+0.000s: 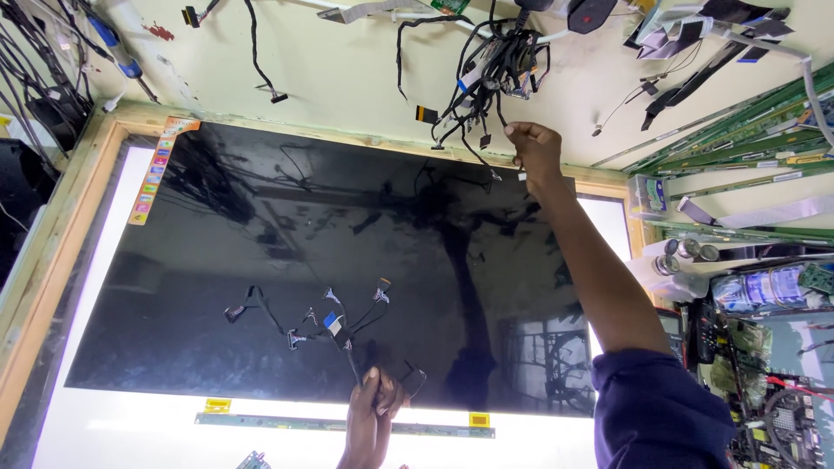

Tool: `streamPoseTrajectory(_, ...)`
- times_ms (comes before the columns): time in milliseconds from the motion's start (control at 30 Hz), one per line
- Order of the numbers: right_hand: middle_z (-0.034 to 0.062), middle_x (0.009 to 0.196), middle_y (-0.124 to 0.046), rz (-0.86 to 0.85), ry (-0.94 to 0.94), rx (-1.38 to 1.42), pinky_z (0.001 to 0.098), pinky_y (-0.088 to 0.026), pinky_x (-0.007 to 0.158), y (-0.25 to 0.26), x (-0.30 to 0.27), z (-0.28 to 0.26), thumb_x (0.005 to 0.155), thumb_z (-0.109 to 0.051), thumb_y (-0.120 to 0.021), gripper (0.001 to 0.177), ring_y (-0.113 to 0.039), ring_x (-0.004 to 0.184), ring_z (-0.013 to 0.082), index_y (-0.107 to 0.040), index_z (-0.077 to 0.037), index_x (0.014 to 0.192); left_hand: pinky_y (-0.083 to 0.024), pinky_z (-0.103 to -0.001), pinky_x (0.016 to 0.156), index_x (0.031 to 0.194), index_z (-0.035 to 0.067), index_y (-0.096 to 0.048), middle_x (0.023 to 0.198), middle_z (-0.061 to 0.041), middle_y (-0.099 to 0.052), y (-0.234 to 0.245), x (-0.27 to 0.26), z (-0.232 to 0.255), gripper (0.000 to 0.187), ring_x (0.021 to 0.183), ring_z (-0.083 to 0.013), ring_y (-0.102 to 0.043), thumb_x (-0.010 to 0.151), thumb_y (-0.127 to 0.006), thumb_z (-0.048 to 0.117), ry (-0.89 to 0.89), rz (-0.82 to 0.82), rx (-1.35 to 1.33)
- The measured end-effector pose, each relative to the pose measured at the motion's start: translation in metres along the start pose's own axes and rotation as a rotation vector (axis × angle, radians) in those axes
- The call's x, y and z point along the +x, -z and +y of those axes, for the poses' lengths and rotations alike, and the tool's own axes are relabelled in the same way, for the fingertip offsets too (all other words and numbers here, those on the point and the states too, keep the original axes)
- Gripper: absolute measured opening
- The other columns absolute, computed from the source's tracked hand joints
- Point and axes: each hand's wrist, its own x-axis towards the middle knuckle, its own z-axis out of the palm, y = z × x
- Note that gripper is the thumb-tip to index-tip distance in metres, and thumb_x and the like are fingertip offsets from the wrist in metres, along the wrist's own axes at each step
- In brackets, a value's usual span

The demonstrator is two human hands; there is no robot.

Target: Connecting ribbon cables and wire harnesses to a television circuit board and panel

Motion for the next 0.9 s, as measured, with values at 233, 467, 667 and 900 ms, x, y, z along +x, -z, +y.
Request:
streamPoseTrajectory(233, -0.0058, 0.072, -0.052, -0.161, -0.208, 0.093, 0.0203, -0.035, 0.046, 0.036, -0.077, 0.014, 0.089, -0.020, -0.073, 0.017, -0.037, 0.055, 0.0061, -0.069, -0.008, 0.100, -0.039, -0.035, 0.057, 0.071, 0.003, -0.057, 0.052, 0.002, -0.027, 0.005, -0.005, -0.005, 0.038, 0.046, -0.0136, -0.032, 0.099, -0.051, 0.029, 0.007, 0.038, 0.007)
streamPoseTrajectory(467, 0.0018, 0.084, -0.049, -0.185, -0.466, 0.338, 0.0237, -0.040, 0.047, 0.044, -0.204, 0.009, 0.086, -0.020, -0.070, 0.024, -0.041, 0.052, 0.0066, -0.063, -0.003, 0.101, -0.035, -0.029, 0.056, 0.089, 0.005, -0.067, 0.060, 0.004, -0.041, -0.008, -0.001, -0.013, 0.032, 0.051, -0.0098, -0.035, 0.099, -0.053, 0.032, -0.016, 0.015, 0.146)
streamPoseTrajectory(667, 0.0054, 0.071, -0.063, -0.435, -0.345, 0.298, 0.0283, -0.049, 0.049, 0.012, -0.336, 0.047, 0.087, -0.015, -0.067, 0.025, -0.053, 0.053, 0.0114, -0.065, 0.000, 0.107, -0.033, -0.025, 0.063, 0.129, 0.003, -0.060, 0.077, 0.003, -0.044, -0.037, 0.012, -0.026, 0.052, 0.062, -0.0088, -0.034, 0.087, -0.066, 0.033, -0.081, 0.008, 0.181)
streamPoseTrajectory(900, 0.0063, 0.100, -0.079, -0.811, 0.018, -0.391, 0.0234, -0.058, 0.073, 0.010, -0.322, -0.020, 0.091, -0.034, -0.061, 0.036, -0.076, 0.085, 0.0127, -0.070, -0.010, 0.116, -0.032, -0.035, 0.065, 0.073, 0.009, -0.046, 0.070, -0.005, -0.043, -0.036, 0.012, -0.007, 0.039, 0.067, -0.0188, -0.040, 0.104, -0.044, 0.032, -0.191, 0.076, 0.025)
